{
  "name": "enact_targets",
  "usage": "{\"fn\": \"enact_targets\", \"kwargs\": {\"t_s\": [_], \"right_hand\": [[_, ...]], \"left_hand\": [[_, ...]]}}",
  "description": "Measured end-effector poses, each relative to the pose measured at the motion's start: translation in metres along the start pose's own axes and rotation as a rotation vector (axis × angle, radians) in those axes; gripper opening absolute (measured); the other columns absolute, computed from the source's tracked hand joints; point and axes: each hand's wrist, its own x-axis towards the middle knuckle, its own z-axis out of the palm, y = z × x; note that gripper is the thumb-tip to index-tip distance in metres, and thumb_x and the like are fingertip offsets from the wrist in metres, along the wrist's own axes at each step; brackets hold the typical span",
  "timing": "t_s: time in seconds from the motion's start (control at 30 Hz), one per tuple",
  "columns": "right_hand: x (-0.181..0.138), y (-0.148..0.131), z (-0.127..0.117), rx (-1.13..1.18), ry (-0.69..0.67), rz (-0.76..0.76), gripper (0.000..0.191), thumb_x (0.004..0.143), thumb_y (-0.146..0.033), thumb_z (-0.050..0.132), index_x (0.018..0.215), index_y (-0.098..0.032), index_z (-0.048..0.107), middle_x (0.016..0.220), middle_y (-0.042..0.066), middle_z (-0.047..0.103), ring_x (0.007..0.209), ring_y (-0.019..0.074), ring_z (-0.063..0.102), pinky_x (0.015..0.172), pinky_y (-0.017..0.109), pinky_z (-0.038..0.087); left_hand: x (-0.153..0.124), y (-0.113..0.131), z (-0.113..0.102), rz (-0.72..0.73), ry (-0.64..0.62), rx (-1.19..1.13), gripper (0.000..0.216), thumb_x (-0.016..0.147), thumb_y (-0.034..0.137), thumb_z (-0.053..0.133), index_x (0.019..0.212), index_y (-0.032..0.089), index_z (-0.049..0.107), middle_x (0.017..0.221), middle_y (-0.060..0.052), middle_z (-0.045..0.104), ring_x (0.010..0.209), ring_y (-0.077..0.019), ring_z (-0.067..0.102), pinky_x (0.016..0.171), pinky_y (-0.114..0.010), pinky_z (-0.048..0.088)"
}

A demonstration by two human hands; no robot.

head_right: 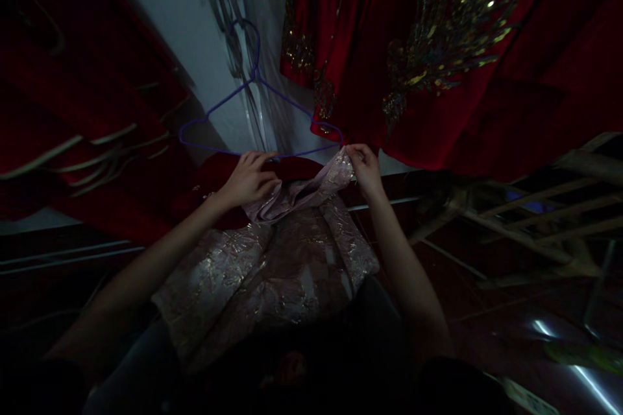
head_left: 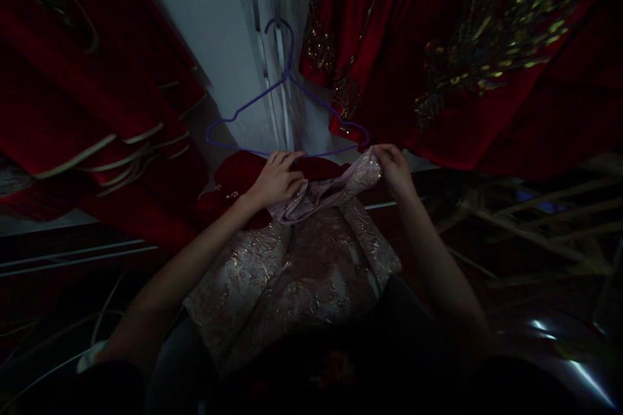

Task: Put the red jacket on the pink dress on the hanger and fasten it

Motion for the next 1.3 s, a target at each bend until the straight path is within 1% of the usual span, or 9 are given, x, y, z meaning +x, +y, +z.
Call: {"fn": "enact_targets", "kwargs": {"t_s": [0.17, 0.33, 0.67, 0.8, 0.9, 1.0, 1.1, 1.2, 1.3], "right_hand": [[0.002, 0.007, 0.002, 0.09, 0.074, 0.04, 0.029, 0.069, -0.048, 0.07, 0.079, -0.022, 0.061, 0.077, -0.002, 0.061, 0.069, 0.012, 0.055, 0.067, 0.026, 0.046], [0.002, 0.002, 0.003, 0.104, 0.071, 0.029, 0.033, 0.069, -0.052, 0.07, 0.08, -0.023, 0.06, 0.075, -0.003, 0.06, 0.066, 0.0118, 0.055, 0.062, 0.025, 0.046], [-0.001, -0.015, 0.003, -0.065, 0.033, -0.129, 0.033, 0.075, -0.056, 0.063, 0.083, -0.024, 0.06, 0.078, 0.0, 0.061, 0.071, 0.015, 0.057, 0.065, 0.028, 0.047], [-0.001, -0.01, 0.005, -0.065, 0.078, -0.122, 0.036, 0.075, -0.058, 0.062, 0.083, -0.024, 0.058, 0.077, 0.0, 0.061, 0.069, 0.0148, 0.057, 0.063, 0.028, 0.047], [0.0, -0.013, 0.007, -0.047, 0.064, -0.105, 0.035, 0.075, -0.058, 0.062, 0.082, -0.024, 0.059, 0.075, -0.001, 0.061, 0.067, 0.0145, 0.057, 0.061, 0.028, 0.047], [0.006, -0.028, 0.01, -0.095, -0.006, -0.141, 0.032, 0.076, -0.055, 0.063, 0.081, -0.024, 0.061, 0.075, 0.0, 0.062, 0.067, 0.0151, 0.057, 0.062, 0.029, 0.047], [0.018, -0.05, 0.019, -0.236, -0.077, -0.271, 0.029, 0.076, -0.051, 0.065, 0.08, -0.023, 0.063, 0.078, 0.001, 0.065, 0.073, 0.0164, 0.06, 0.071, 0.031, 0.048], [0.034, -0.068, 0.034, -0.351, -0.112, -0.391, 0.028, 0.079, -0.05, 0.064, 0.082, -0.023, 0.065, 0.081, 0.002, 0.066, 0.079, 0.0176, 0.061, 0.077, 0.033, 0.048], [0.049, -0.076, 0.05, -0.397, -0.121, -0.447, 0.029, 0.08, -0.051, 0.062, 0.084, -0.023, 0.065, 0.083, 0.002, 0.066, 0.083, 0.0185, 0.061, 0.079, 0.032, 0.048]], "left_hand": [[-0.021, 0.003, -0.035, 0.006, -0.033, -0.015, 0.029, 0.09, 0.039, 0.048, 0.085, 0.023, 0.072, 0.14, -0.002, 0.049, 0.115, -0.0263, 0.045, 0.099, -0.049, 0.035], [-0.032, -0.01, -0.047, 0.011, -0.064, -0.01, 0.029, 0.091, 0.037, 0.048, 0.085, 0.023, 0.072, 0.14, -0.001, 0.05, 0.116, -0.0256, 0.046, 0.1, -0.048, 0.033], [-0.026, -0.011, -0.044, -0.017, -0.059, 0.002, 0.029, 0.092, 0.035, 0.045, 0.091, 0.025, 0.072, 0.14, -0.001, 0.051, 0.116, -0.0247, 0.05, 0.098, -0.046, 0.034], [-0.028, -0.013, -0.045, -0.017, -0.049, -0.03, 0.029, 0.091, 0.036, 0.046, 0.092, 0.026, 0.073, 0.138, -0.001, 0.054, 0.117, -0.0248, 0.05, 0.099, -0.046, 0.034], [-0.029, -0.014, -0.046, -0.02, -0.047, -0.037, 0.029, 0.091, 0.036, 0.045, 0.09, 0.026, 0.073, 0.138, 0.0, 0.053, 0.116, -0.0239, 0.05, 0.099, -0.045, 0.034], [-0.029, -0.013, -0.046, -0.022, -0.042, -0.039, 0.028, 0.092, 0.035, 0.045, 0.09, 0.025, 0.072, 0.14, 0.0, 0.052, 0.117, -0.0236, 0.05, 0.1, -0.044, 0.033], [-0.027, -0.012, -0.043, -0.028, -0.033, -0.051, 0.029, 0.092, 0.035, 0.045, 0.089, 0.025, 0.071, 0.141, 0.0, 0.051, 0.118, -0.023, 0.05, 0.1, -0.044, 0.033], [-0.02, -0.008, -0.036, -0.031, -0.012, -0.092, 0.03, 0.093, 0.038, 0.045, 0.086, 0.024, 0.071, 0.14, 0.0, 0.051, 0.118, -0.022, 0.051, 0.1, -0.044, 0.033], [-0.006, 0.003, -0.025, -0.046, 0.026, -0.142, 0.03, 0.092, 0.04, 0.045, 0.086, 0.025, 0.071, 0.138, 0.001, 0.053, 0.117, -0.0211, 0.052, 0.098, -0.043, 0.034]]}}
